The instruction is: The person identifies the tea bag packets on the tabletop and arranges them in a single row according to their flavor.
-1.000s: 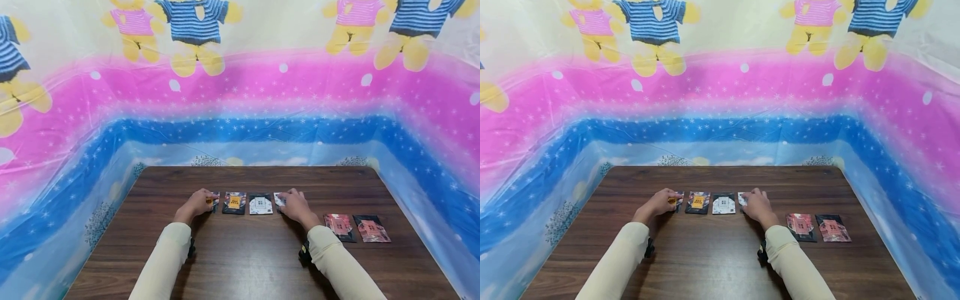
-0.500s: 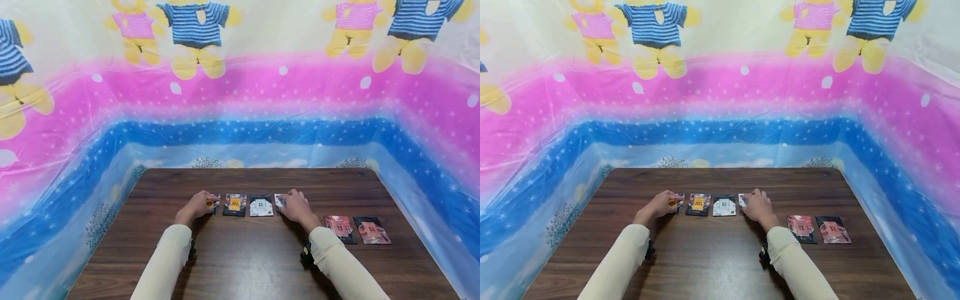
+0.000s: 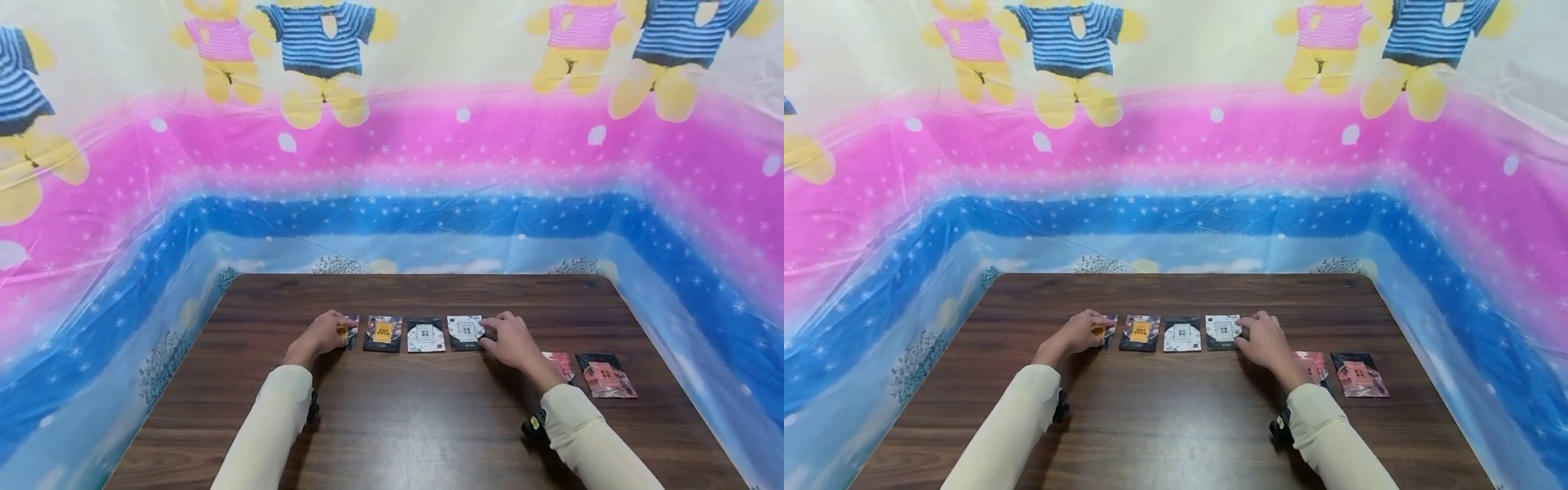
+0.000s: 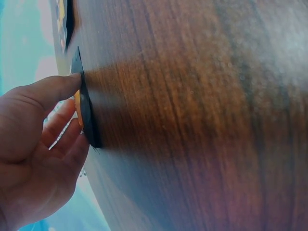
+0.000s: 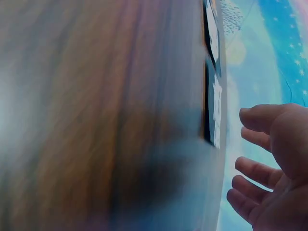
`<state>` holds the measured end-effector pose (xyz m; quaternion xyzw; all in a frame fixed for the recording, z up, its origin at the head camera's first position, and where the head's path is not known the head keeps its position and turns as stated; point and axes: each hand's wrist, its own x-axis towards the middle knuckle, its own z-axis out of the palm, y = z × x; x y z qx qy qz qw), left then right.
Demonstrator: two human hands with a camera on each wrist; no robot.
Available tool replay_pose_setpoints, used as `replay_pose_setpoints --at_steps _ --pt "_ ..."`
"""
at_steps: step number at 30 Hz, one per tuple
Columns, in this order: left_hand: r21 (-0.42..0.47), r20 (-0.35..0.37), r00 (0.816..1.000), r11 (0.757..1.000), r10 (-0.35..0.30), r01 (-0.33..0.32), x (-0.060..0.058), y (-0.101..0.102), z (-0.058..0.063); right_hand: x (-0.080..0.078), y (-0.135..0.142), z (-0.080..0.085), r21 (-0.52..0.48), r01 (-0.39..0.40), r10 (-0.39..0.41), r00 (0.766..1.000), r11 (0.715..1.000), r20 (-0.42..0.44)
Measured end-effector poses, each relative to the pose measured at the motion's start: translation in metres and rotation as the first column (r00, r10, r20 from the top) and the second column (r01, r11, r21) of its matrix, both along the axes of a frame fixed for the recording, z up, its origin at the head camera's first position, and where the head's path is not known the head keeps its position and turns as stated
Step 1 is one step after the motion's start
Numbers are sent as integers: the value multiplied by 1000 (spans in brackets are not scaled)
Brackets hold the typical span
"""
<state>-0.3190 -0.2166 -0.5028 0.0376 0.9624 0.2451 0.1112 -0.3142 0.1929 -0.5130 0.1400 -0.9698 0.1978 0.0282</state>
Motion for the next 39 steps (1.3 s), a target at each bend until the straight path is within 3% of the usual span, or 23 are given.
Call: replay_pose_setpoints --at_steps 10,17,22,26,34,39 --pt "-3 -5 1000 1000 -13 13 3 -1 -4 25 44 -11 -7 -19 18 999 1000 -26" --pt "6 -7 1000 1000 -17 18 3 1 -4 42 78 -17 63 -14 13 1000 998 8" --pt "5 0 1000 1000 3 -3 1 2 -3 52 92 -20 108 -35 38 999 994 -26" --pt "6 5 1000 1000 2 -2 1 1 -4 57 96 -19 106 3 3 998 994 -57" --pt "-1 -2 1000 1000 -8 8 2 1 -3 66 86 -24 114 179 -180 984 977 -6" --pt "14 12 1000 1000 12 -12 0 1 0 64 81 -20 107 186 -186 983 977 -5"
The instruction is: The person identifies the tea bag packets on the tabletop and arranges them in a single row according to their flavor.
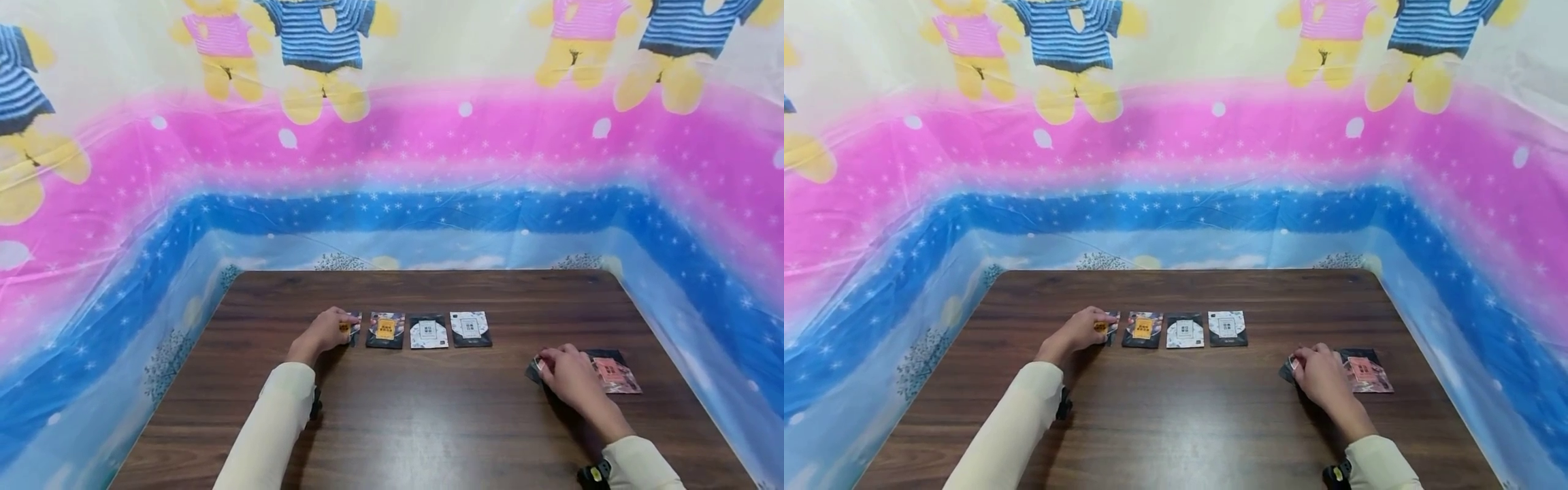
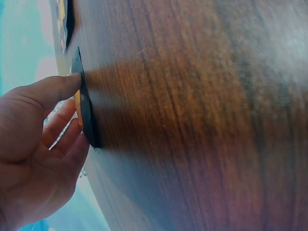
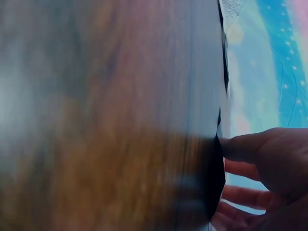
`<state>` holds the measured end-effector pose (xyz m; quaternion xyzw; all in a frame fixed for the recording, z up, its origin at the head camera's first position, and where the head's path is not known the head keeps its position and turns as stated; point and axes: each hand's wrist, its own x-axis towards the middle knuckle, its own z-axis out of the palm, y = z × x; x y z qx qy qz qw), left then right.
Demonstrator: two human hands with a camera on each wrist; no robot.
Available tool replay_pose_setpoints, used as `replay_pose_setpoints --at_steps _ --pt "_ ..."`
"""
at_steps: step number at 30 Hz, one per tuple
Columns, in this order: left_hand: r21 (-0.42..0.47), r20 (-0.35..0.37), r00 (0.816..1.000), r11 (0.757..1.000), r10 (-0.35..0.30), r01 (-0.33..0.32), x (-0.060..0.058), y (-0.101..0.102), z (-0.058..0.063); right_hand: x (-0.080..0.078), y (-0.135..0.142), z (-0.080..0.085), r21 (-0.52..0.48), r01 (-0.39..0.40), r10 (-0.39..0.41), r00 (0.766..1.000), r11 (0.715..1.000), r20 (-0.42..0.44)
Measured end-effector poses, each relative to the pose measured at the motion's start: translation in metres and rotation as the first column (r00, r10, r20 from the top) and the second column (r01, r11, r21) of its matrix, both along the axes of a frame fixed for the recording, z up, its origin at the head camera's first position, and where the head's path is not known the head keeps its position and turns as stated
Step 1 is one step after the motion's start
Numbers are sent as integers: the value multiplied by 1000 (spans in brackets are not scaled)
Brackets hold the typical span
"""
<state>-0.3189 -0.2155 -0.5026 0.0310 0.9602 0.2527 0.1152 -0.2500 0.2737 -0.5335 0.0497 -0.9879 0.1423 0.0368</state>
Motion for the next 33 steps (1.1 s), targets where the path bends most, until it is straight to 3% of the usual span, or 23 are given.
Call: replay_pose_setpoints --at_steps 16,33 --pt "-28 -3 1000 999 -18 18 1 0 4 -17 9 -2 -26 -190 190 982 981 -20" --pt "-20 3 1000 1000 -17 17 0 0 2 -43 3 1 -103 -231 237 970 968 51"
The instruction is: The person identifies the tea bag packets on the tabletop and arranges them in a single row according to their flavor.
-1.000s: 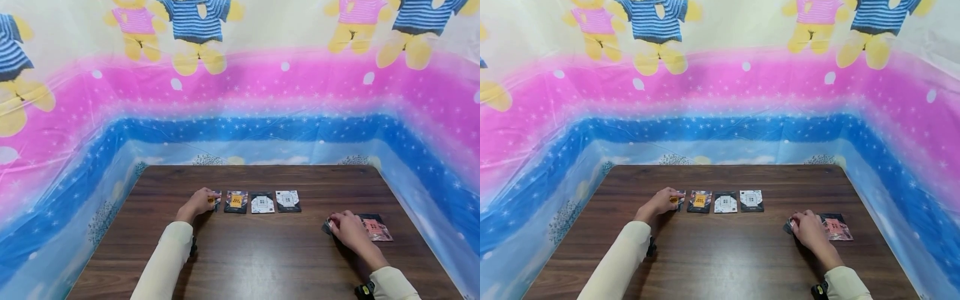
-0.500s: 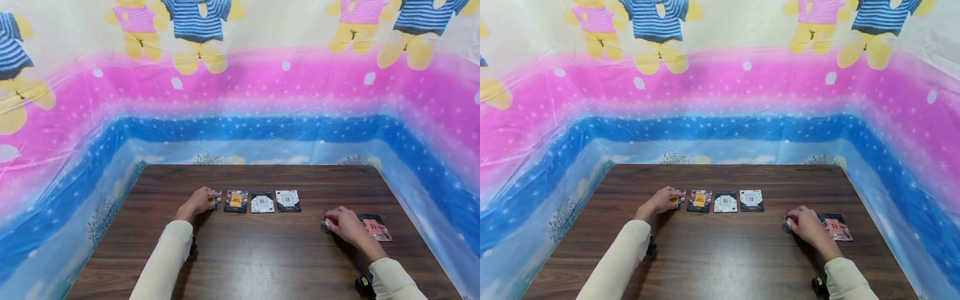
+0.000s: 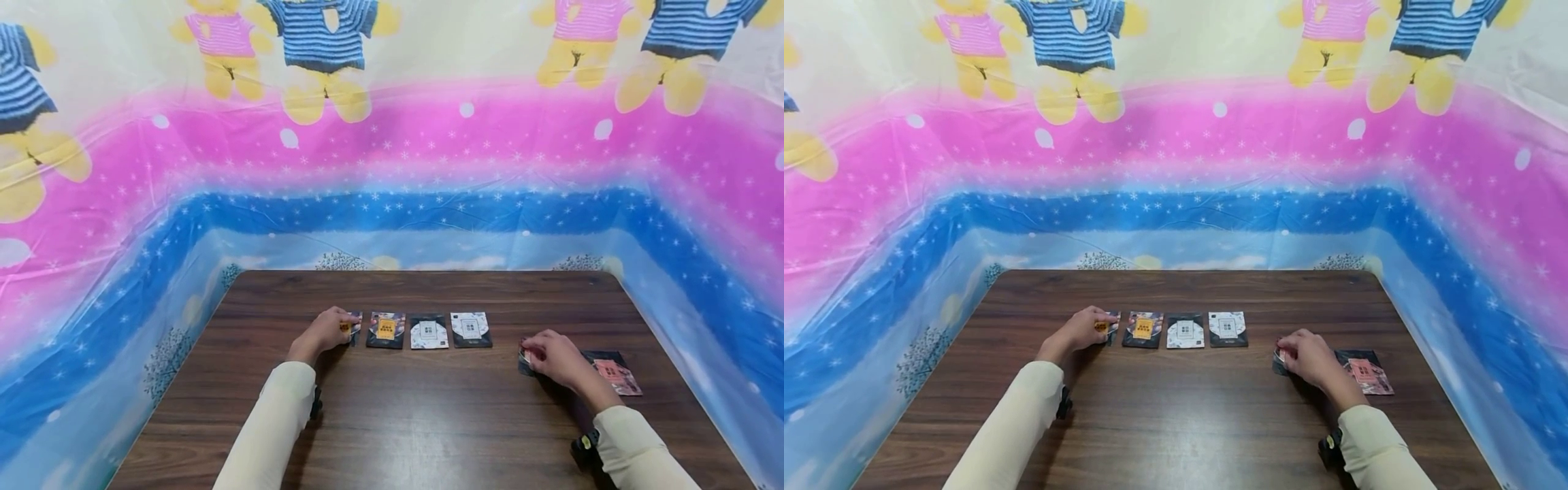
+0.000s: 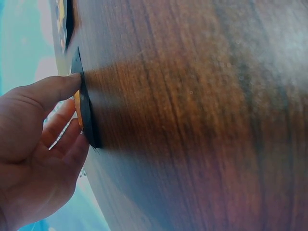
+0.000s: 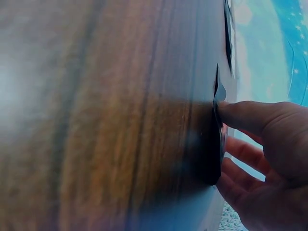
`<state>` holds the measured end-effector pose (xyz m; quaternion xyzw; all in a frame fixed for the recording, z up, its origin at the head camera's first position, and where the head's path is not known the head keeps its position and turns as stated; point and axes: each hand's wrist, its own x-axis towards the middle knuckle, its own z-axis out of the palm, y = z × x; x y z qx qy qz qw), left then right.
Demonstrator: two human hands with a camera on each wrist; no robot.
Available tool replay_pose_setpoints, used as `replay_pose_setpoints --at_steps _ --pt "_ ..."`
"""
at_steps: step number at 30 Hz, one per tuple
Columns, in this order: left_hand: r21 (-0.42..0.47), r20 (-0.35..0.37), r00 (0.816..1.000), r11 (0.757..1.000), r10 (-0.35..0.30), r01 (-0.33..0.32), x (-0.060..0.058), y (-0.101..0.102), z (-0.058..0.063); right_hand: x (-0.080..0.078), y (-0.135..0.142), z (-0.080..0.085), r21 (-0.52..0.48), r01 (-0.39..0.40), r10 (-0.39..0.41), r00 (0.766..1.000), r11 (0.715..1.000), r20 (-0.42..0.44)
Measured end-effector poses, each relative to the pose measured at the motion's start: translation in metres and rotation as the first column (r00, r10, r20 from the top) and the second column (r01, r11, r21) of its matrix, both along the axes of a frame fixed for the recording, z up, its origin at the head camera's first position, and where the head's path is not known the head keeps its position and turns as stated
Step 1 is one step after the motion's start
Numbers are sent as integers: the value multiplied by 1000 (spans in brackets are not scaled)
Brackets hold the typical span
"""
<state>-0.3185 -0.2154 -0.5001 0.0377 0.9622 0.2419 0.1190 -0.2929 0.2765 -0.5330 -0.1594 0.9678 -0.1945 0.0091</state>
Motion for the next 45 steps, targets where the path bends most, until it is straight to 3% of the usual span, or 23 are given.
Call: replay_pose_setpoints --at_steps 17,22,37,45 --pt "-19 -13 1000 1000 -8 8 0 -2 -3 -31 -8 -1 -72 -108 109 994 991 7" --pt "-10 -17 1000 1000 0 0 2 -1 -1 -38 -11 0 -98 -107 112 993 989 42" --pt "-5 -18 1000 1000 -6 6 1 -2 0 -56 -20 8 -53 -132 136 988 990 77" --pt "8 -18 1000 1000 9 -9 4 -1 0 -63 -23 9 -30 -87 91 985 996 149"
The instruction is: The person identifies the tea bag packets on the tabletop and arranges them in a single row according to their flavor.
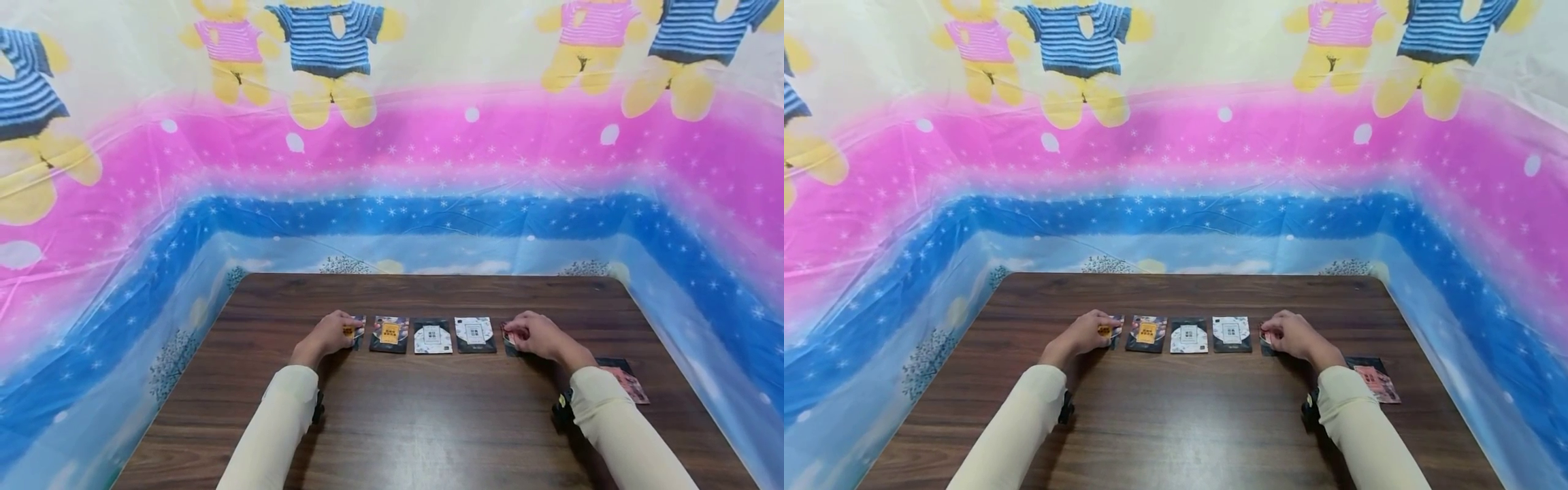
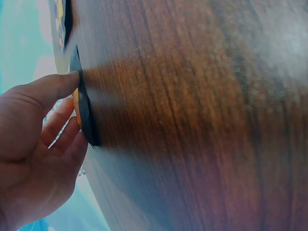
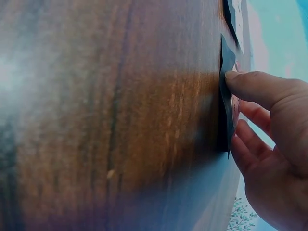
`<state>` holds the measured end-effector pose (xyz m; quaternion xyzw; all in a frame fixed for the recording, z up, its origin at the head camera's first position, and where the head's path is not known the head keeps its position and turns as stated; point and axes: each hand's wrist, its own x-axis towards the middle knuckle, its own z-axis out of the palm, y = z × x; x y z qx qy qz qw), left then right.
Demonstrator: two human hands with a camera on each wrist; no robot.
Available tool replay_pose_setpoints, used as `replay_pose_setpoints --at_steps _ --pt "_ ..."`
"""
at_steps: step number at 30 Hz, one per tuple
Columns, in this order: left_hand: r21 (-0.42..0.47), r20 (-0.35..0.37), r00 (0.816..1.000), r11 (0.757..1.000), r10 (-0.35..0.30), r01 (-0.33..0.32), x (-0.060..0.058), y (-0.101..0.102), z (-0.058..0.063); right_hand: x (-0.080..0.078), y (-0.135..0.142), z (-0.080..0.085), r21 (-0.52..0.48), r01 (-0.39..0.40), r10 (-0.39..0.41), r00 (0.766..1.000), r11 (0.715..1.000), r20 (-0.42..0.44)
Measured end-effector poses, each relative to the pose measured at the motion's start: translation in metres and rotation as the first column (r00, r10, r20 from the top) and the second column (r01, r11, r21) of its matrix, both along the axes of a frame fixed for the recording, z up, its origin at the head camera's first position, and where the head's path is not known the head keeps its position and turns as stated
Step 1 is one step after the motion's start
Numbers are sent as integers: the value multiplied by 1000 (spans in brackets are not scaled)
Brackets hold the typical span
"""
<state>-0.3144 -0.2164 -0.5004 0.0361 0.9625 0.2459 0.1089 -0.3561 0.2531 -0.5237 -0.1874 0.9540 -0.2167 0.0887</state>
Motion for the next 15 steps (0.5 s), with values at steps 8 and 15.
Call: replay_pose_setpoints --at_steps 8,15 --pt "4 1 1000 1000 4 -4 -1 -1 -2 -5 -2 2 18 -32 32 999 999 0" --pt "4 2 1000 1000 4 -4 -3 -2 -2 -8 -2 3 16 -43 44 999 999 -6"
